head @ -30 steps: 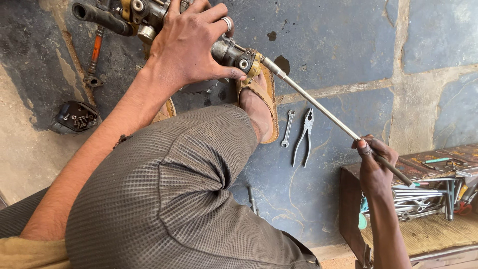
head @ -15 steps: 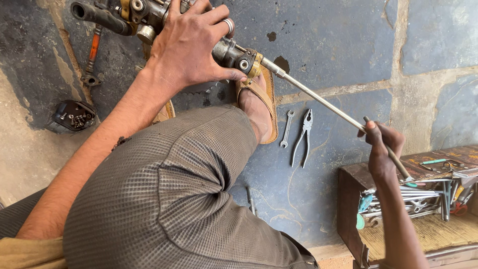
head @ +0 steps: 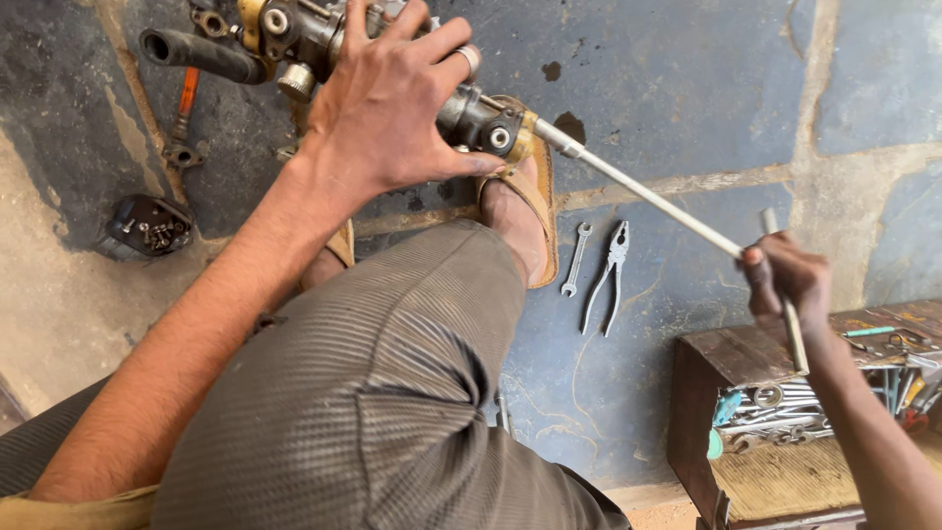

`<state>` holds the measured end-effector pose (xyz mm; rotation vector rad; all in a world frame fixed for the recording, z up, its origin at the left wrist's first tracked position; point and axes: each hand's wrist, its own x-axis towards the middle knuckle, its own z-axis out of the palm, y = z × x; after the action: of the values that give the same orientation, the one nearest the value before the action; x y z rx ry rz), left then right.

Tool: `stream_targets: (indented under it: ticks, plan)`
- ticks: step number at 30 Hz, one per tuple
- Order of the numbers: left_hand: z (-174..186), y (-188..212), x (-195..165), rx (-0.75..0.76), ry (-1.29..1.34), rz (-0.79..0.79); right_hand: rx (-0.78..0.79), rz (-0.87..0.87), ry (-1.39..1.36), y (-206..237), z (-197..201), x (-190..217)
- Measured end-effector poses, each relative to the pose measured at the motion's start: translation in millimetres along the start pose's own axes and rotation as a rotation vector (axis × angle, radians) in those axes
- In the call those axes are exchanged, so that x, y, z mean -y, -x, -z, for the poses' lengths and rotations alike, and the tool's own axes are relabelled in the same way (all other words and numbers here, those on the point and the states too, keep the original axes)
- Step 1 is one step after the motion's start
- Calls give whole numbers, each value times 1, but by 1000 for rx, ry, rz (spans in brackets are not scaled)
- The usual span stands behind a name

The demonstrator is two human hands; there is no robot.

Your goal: The person sits on the floor and works on a small engine assembly. They attach a metal component to the engine, insert and tighten a bolt by hand, then use a T-handle wrench to tighten the bolt further.

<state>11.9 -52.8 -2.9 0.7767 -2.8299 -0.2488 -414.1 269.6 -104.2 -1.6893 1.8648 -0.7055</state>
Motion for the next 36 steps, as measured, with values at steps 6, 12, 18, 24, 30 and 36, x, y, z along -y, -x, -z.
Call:
stream_targets:
  ticks: [6, 12, 18, 24, 30, 36]
  plan:
    - [-8, 2, 4, -14, 21, 10, -19, -302, -175, -6, 1, -5]
    - [-10, 0, 5, 6, -30, -10, -41, -448, -304, 0, 3, 16]
    - [-9, 1, 4, 54, 15, 18, -43, -475, -369, -8, 3, 22]
    - [-10, 2, 3, 7, 10, -2, 23, -513, -281, -9, 8, 23]
    - [-3, -6, 1, 92, 3, 43, 44, -546, -265, -16, 11, 11]
    - [4, -7, 0, 1, 13, 50, 101, -503, -247, -10, 2, 21]
